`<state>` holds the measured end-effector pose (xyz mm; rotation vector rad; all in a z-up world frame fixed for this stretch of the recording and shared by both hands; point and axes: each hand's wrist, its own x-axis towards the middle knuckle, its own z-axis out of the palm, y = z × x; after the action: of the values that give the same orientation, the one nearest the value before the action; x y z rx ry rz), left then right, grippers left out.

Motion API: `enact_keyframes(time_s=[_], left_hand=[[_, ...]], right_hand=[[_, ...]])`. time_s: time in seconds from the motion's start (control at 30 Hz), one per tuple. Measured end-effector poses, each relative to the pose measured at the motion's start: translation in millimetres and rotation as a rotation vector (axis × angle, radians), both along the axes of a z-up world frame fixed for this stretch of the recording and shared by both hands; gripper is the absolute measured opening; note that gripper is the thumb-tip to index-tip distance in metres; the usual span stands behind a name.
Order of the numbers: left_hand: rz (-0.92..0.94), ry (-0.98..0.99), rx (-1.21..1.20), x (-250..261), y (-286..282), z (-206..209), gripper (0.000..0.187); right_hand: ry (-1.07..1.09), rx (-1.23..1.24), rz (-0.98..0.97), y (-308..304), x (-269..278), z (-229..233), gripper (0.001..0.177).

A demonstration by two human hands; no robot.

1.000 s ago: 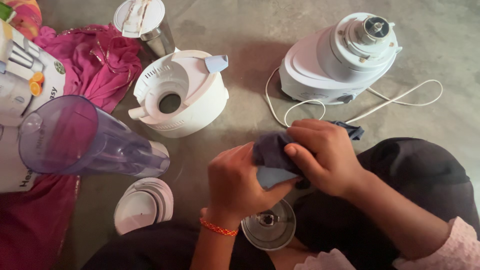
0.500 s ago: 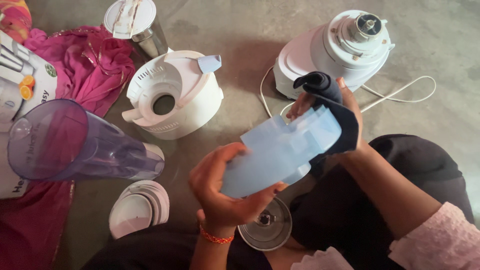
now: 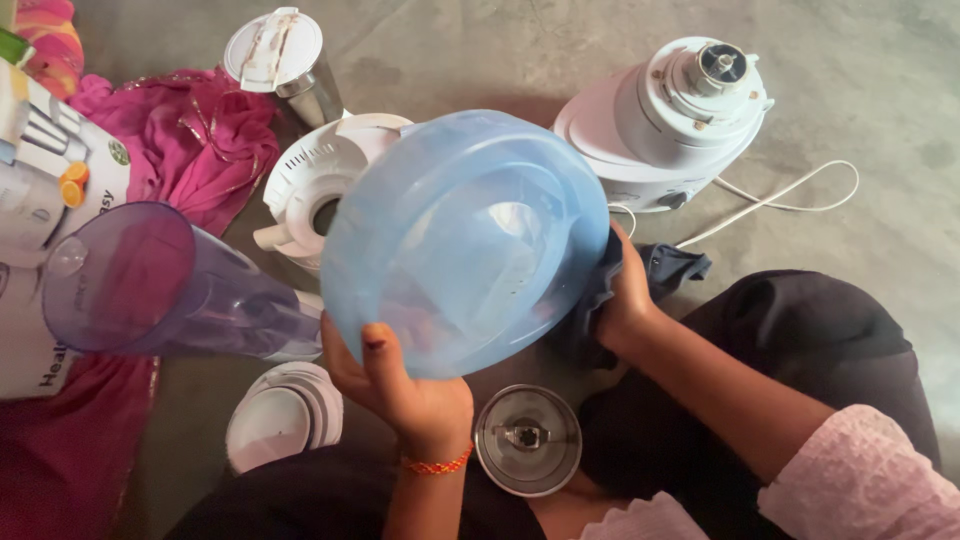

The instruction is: The person sits on the floor and wipes the exterior and interior surfaces of a light blue plastic lid and a white plastic appliance base using a dark cloth. The person handles the parts one at a time, turning them over to clean all sides.

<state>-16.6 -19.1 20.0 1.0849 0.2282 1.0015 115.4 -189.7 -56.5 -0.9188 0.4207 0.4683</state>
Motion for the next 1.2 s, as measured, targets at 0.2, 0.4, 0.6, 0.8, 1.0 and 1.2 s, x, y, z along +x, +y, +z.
enact_keyframes(time_s=[0.2, 0.4, 0.6, 0.8, 1.0, 1.2], left_hand=[[-0.069, 0.06, 0.072, 3, 13, 7, 0.059], [-0.322, 0.196, 0.644, -3, 16, 18, 0.06], [-0.374, 0.185, 0.582, -2, 24, 37, 0.054], [-0.245, 0.318, 0.987, 4, 15, 47, 0.054], [-0.28, 0.374, 1.232, 10, -3, 50, 0.057], [-0.341, 0.251, 1.069, 14, 11, 49, 0.061]], right_hand=[[-0.071, -0.041, -0.051, -8, -1, 10, 0.055], [-0.218, 0.05, 0.04, -28, -2, 33, 0.059], [-0.389, -0.117, 0.084, -36, -10, 58, 0.067], [-1.004, -0.361, 0.279, -40, -22, 73, 0.055], [-1.032, -0.71, 0.307, -38, -25, 57, 0.042], [-0.644, -0.297, 0.134, -45, -12, 41, 0.04]])
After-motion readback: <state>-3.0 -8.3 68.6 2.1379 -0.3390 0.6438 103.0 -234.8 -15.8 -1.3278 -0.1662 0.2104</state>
